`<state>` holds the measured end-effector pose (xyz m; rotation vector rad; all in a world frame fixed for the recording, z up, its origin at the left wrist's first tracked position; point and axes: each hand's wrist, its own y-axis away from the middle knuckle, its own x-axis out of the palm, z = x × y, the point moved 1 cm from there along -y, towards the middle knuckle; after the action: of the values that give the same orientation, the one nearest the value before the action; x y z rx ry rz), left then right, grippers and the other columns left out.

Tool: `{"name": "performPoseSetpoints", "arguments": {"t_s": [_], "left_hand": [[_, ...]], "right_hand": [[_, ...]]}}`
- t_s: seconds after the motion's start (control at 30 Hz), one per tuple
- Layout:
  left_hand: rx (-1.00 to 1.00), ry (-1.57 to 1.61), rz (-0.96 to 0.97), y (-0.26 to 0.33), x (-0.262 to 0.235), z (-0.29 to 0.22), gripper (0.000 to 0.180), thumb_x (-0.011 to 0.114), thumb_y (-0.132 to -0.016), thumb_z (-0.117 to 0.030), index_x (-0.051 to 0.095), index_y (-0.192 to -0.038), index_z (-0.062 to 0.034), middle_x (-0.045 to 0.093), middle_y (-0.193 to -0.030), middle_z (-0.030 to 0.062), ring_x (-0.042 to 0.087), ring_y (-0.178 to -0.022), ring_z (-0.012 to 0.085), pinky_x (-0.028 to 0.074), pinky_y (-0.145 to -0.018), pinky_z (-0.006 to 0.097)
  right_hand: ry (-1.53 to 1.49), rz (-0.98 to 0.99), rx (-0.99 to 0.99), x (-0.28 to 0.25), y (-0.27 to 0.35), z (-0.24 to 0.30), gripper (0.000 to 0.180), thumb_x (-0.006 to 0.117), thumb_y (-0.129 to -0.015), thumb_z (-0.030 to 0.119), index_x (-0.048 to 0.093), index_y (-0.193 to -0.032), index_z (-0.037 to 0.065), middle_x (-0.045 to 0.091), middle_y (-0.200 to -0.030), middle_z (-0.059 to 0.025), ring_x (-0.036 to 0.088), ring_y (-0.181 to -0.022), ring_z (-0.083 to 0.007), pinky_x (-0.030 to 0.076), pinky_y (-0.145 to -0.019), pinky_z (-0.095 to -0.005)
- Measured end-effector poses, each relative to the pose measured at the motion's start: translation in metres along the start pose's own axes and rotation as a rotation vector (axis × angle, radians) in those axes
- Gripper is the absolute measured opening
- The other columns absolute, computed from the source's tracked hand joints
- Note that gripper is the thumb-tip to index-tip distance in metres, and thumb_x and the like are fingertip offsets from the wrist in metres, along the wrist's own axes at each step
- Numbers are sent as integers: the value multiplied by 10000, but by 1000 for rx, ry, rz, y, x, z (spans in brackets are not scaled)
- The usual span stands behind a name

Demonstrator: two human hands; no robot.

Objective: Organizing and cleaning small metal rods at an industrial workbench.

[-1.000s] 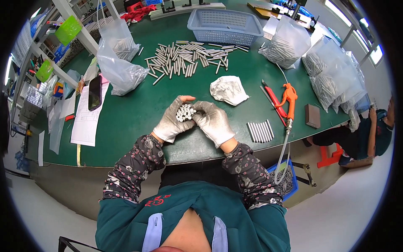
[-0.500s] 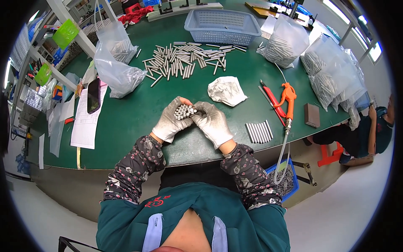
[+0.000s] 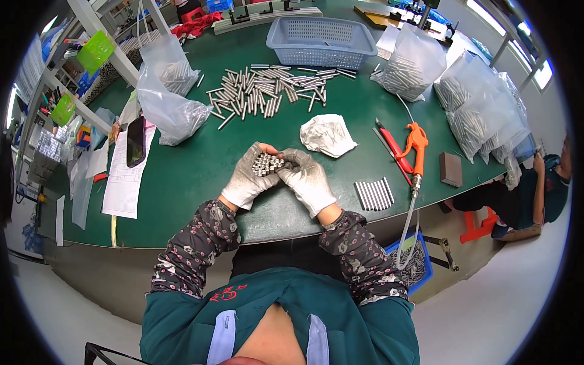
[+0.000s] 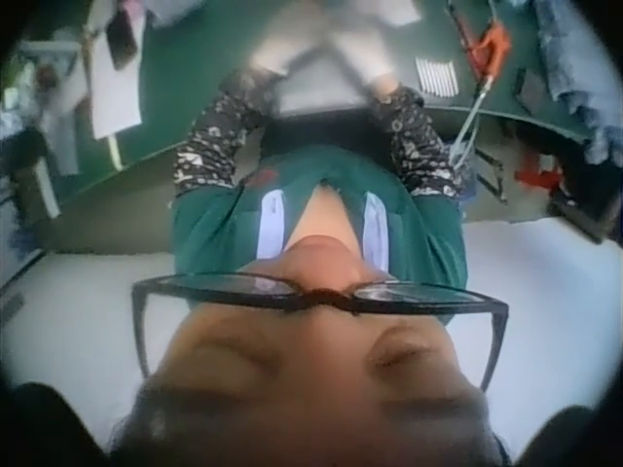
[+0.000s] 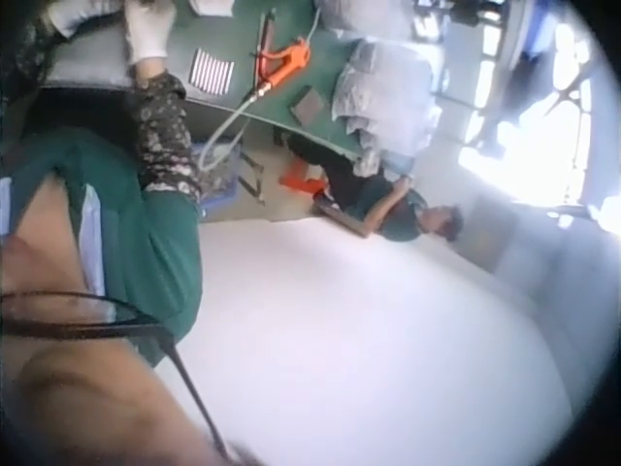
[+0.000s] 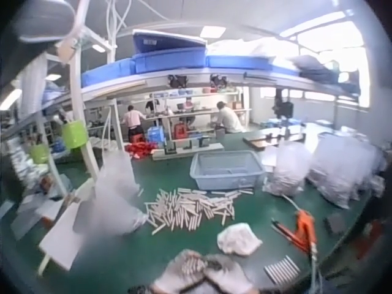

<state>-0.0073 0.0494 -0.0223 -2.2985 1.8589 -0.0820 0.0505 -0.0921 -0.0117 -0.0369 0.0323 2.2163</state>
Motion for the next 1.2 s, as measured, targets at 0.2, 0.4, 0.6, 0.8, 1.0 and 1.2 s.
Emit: {"name": "performPoseSetpoints", "arguments": {"t_s": [0.2, 0.4, 0.6, 0.8, 1.0, 1.2], "left_hand": [[-6, -22, -13, -1, 0, -4, 405, 691, -671, -3, 511, -1030, -52, 598, -934, 23, 575, -842, 86, 481, -768, 231], [-61, -83, -11, -1, 0, -7, 453, 721, -662, 24, 492, -1046, -51, 569, -948, 13, 558, -868, 87, 471, -788, 225], [-74, -144, -20, 0, 1, -9, 447, 713, -656, 25, 495, -1038, -55, 557, -928, 7, 548, -836, 82, 471, -763, 222], [-24, -67, -41, 1, 0, -2, 412, 696, -656, -22, 517, -1025, -54, 568, -889, 11, 554, -795, 82, 475, -725, 225], [-41, -2, -8, 1, 1, -7, 442, 683, -659, 16, 508, -1060, -47, 575, -912, 16, 562, -819, 87, 473, -756, 220], [-31, -15, -2, 1, 0, -8, 484, 708, -657, 2, 494, -1088, -46, 603, -953, 39, 583, -861, 107, 483, -777, 235]], "right_hand": [[-50, 9, 26, -2, -3, -4, 293, 630, -792, 59, 556, -1064, -21, 629, -930, -72, 587, -826, -100, 476, -737, -218], [-87, 25, 63, -4, -3, -4, 287, 635, -800, 122, 572, -1049, -5, 631, -874, -47, 562, -719, -71, 454, -603, -194], [-37, -8, 90, -3, -3, -5, 244, 640, -791, 131, 582, -996, 12, 635, -860, -48, 568, -716, -78, 457, -607, -203], [29, -29, -6, -2, -3, -7, 231, 635, -787, 137, 584, -970, 6, 645, -879, -81, 604, -815, -137, 471, -739, -245], [26, -19, -115, -2, -1, -8, 233, 621, -790, 112, 591, -994, 4, 647, -909, -81, 615, -836, -133, 478, -749, -240], [34, -53, -140, 2, -1, -8, 253, 614, -782, 95, 605, -1017, 3, 651, -934, -92, 630, -853, -148, 490, -754, -252]]}}
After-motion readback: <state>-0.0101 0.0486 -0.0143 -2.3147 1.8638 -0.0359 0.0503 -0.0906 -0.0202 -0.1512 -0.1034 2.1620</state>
